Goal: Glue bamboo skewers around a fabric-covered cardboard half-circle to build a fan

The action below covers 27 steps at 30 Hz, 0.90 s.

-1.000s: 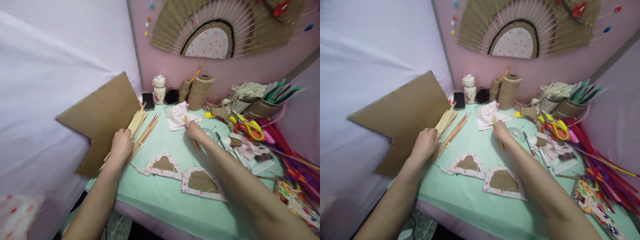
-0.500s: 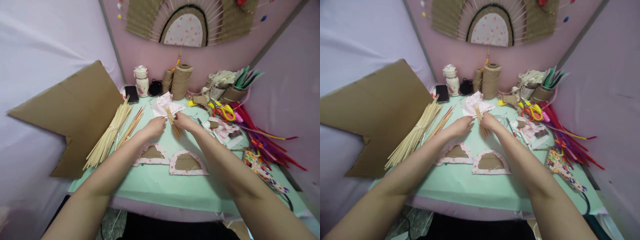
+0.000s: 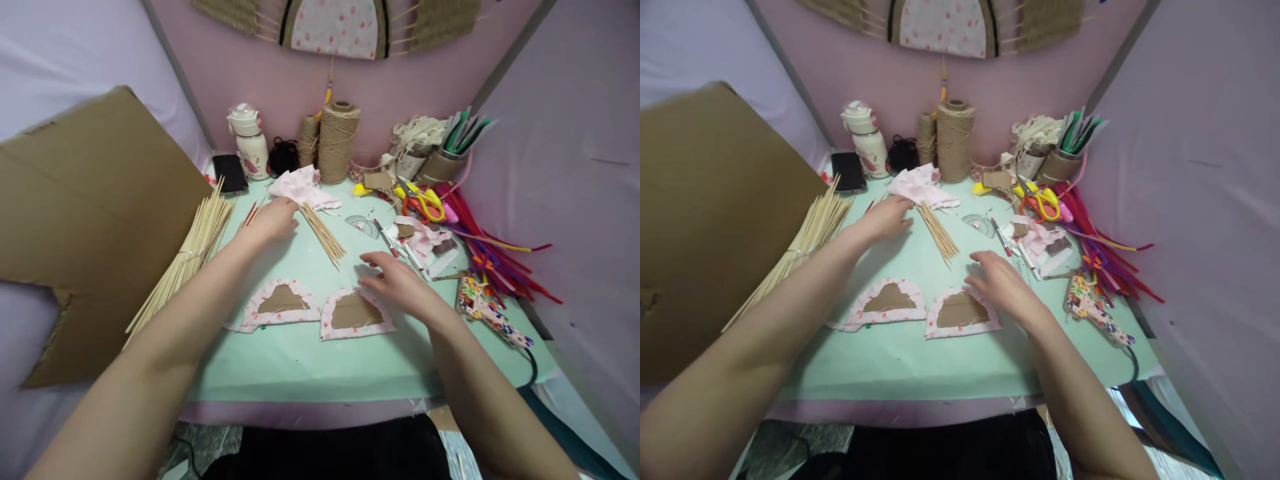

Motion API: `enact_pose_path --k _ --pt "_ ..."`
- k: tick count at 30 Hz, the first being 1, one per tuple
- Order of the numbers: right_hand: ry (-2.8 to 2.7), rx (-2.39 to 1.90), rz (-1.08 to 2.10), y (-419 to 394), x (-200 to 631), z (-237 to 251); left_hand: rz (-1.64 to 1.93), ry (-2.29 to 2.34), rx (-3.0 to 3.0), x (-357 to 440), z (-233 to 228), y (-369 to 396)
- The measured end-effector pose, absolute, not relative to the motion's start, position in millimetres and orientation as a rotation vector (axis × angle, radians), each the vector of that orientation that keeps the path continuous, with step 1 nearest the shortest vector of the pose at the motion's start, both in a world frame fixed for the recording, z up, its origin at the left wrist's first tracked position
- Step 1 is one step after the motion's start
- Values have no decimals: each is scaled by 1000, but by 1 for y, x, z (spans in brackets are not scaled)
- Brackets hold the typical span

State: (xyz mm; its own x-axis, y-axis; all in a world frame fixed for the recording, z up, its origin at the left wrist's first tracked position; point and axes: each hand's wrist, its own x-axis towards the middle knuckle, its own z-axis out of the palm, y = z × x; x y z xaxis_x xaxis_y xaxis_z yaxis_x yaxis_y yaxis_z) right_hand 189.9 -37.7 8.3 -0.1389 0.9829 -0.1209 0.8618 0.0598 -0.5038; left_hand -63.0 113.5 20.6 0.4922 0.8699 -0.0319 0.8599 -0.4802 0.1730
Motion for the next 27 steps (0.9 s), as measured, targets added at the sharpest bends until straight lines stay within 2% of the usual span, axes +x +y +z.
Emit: enact_pose_path --k 3,6,9,14,20,24,27 --pt "-2290 -1557 831 -69 194 -2 -61 1313 2537 -77 30 50" --pt "-2340 -1422 868 -90 194 -11 -215 1190 2480 -96 17 -13" --pt "-2308 -1425 842 -99 193 -19 -121 1275 2434 -111 -8 -40" --pt "-2221 -1401 833 -104 191 -29 152 1382 2498 -120 -32 10" --pt "-2165 -1363 778 -106 161 -35 220 1468 2560 -105 -24 90" --pt "-2185 -1358 695 -106 155 -28 469 1540 2568 -87 -9 78" --pt "-2149 -1521 474 -109 177 -28 577 1286 2589 -70 -1 32"
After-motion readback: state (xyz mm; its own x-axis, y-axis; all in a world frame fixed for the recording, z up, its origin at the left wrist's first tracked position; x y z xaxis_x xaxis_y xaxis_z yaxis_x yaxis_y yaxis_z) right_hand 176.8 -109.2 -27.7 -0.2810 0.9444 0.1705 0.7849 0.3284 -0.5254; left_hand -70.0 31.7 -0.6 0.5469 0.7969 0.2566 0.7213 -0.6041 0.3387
